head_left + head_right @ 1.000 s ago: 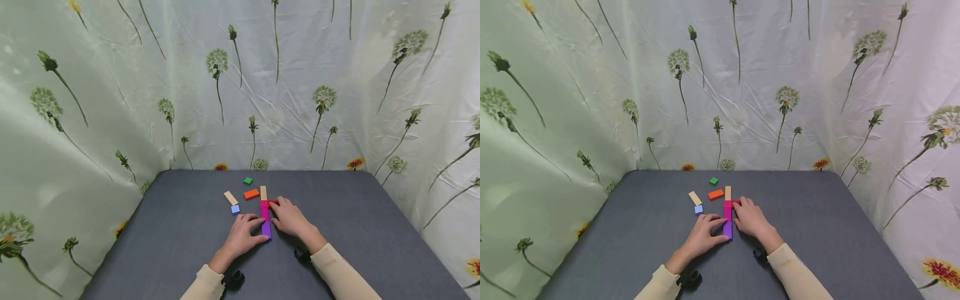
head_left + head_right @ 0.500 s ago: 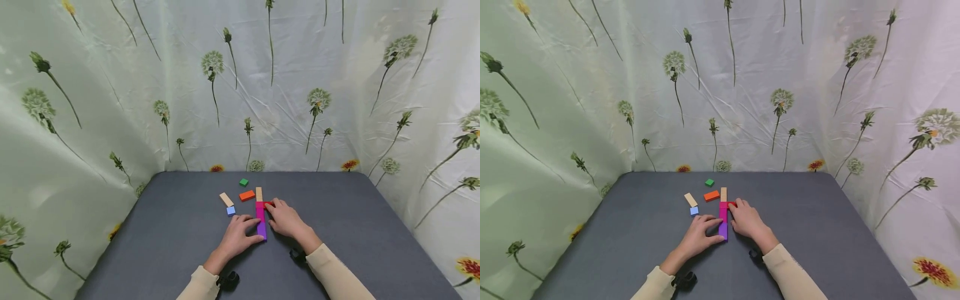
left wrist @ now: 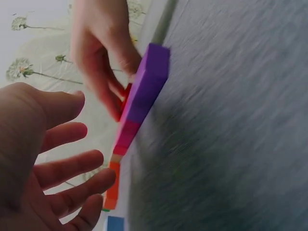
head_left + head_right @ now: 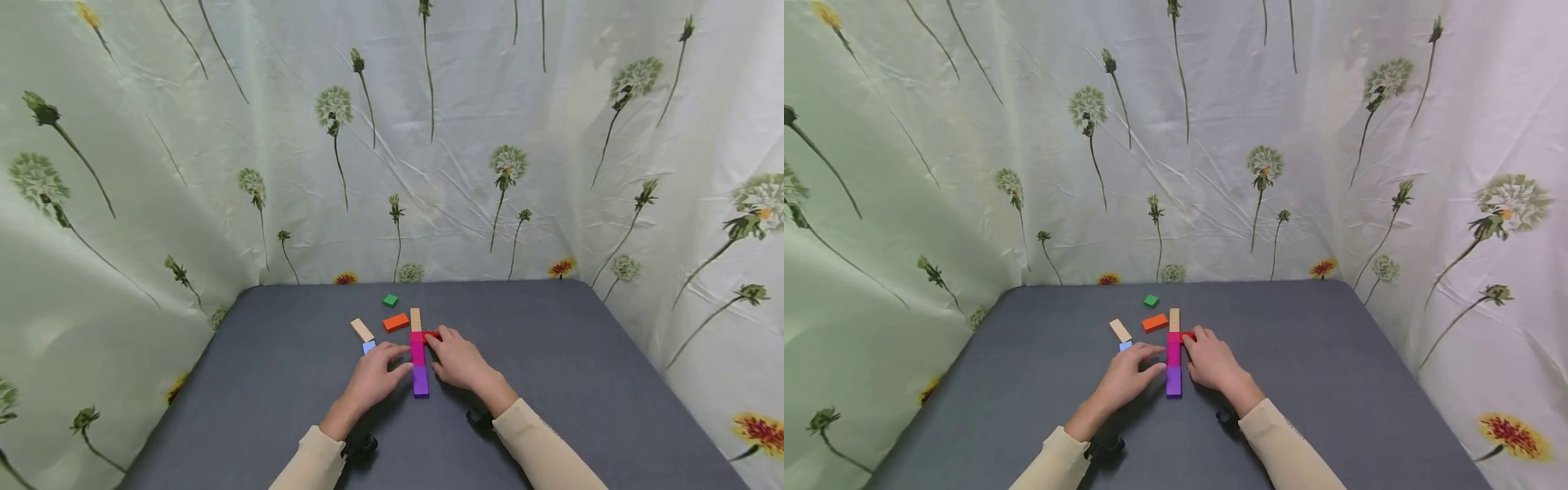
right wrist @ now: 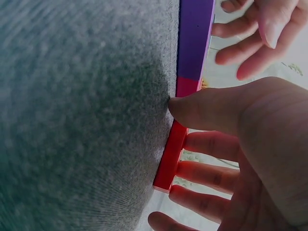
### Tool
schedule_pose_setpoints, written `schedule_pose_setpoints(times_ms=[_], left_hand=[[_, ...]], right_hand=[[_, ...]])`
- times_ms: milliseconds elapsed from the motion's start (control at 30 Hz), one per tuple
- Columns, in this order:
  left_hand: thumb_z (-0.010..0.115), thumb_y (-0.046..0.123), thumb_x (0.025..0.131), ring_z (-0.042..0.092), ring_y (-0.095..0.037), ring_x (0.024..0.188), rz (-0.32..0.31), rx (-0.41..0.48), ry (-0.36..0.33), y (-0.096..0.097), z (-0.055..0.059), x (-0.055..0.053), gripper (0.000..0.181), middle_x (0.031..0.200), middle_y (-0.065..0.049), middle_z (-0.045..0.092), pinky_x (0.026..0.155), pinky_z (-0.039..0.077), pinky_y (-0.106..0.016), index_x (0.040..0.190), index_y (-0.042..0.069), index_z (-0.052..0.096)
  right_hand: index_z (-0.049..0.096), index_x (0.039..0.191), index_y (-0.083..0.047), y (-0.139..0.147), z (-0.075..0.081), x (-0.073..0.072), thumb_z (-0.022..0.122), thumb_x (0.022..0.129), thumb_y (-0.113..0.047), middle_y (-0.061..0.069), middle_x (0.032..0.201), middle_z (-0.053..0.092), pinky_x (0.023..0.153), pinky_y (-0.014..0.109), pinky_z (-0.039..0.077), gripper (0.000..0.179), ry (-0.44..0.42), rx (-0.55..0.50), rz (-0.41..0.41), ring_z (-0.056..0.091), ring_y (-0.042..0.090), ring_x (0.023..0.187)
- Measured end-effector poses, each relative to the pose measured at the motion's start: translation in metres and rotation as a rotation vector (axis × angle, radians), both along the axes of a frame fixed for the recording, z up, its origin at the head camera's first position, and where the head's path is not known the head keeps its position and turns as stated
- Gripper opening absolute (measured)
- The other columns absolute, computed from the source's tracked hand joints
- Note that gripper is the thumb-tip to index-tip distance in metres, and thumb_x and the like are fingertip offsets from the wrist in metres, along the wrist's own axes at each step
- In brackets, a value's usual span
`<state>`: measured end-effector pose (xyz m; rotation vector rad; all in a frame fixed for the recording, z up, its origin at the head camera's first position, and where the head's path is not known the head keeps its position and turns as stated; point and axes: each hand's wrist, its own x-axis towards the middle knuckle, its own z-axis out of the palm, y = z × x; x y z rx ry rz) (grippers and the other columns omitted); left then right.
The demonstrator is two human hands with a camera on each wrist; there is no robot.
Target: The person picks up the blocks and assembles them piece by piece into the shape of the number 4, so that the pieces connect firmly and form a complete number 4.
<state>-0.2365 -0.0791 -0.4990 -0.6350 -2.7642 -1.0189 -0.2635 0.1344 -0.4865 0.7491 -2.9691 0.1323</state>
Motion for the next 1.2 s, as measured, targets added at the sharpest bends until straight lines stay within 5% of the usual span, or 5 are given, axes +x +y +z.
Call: schedule_pose_setpoints(times_ms=[200, 467, 833, 1200], left_hand=[[0.074, 0.027, 0.094, 0.065, -0.022, 0.093, 0.043, -0.001, 0.036, -0.010, 0.012, -0.019, 0.037, 0.117, -0.008, 0.068, 0.082, 0.053, -0.045, 0.127, 0.011, 0.071], [0.077, 0.022, 0.091, 0.063, -0.025, 0.091, 0.113, -0.036, 0.057, -0.016, 0.010, -0.052, 0.038, 0.110, -0.012, 0.068, 0.078, 0.052, -0.044, 0.125, 0.008, 0.071], [0.075, 0.023, 0.092, 0.062, -0.025, 0.097, 0.137, -0.093, -0.006, -0.006, 0.016, -0.084, 0.038, 0.115, -0.013, 0.066, 0.084, 0.052, -0.044, 0.128, 0.012, 0.070], [0.076, 0.027, 0.092, 0.060, -0.027, 0.110, 0.121, -0.200, -0.124, -0.007, 0.015, -0.103, 0.043, 0.123, -0.009, 0.064, 0.091, 0.050, -0.045, 0.132, 0.013, 0.068]], right_hand=[[0.057, 0.143, -0.007, -0.002, -0.001, -0.001, 0.075, 0.090, -0.026, 0.014, 0.123, 0.054, 0.083, 0.045, 0.055, 0.059, 0.004, -0.004, -0.010, 0.053, 0.029, 0.118], [0.055, 0.145, -0.008, -0.003, -0.002, 0.000, 0.074, 0.091, -0.026, 0.015, 0.128, 0.052, 0.084, 0.046, 0.055, 0.060, -0.027, 0.011, -0.015, 0.051, 0.030, 0.121], [0.055, 0.145, -0.008, -0.002, -0.001, -0.001, 0.075, 0.090, -0.027, 0.015, 0.128, 0.052, 0.087, 0.046, 0.054, 0.061, -0.021, 0.017, -0.023, 0.052, 0.030, 0.122], [0.055, 0.144, -0.008, -0.003, 0.001, 0.003, 0.074, 0.091, -0.026, 0.016, 0.128, 0.052, 0.087, 0.046, 0.054, 0.060, -0.026, 0.011, -0.015, 0.051, 0.031, 0.123]])
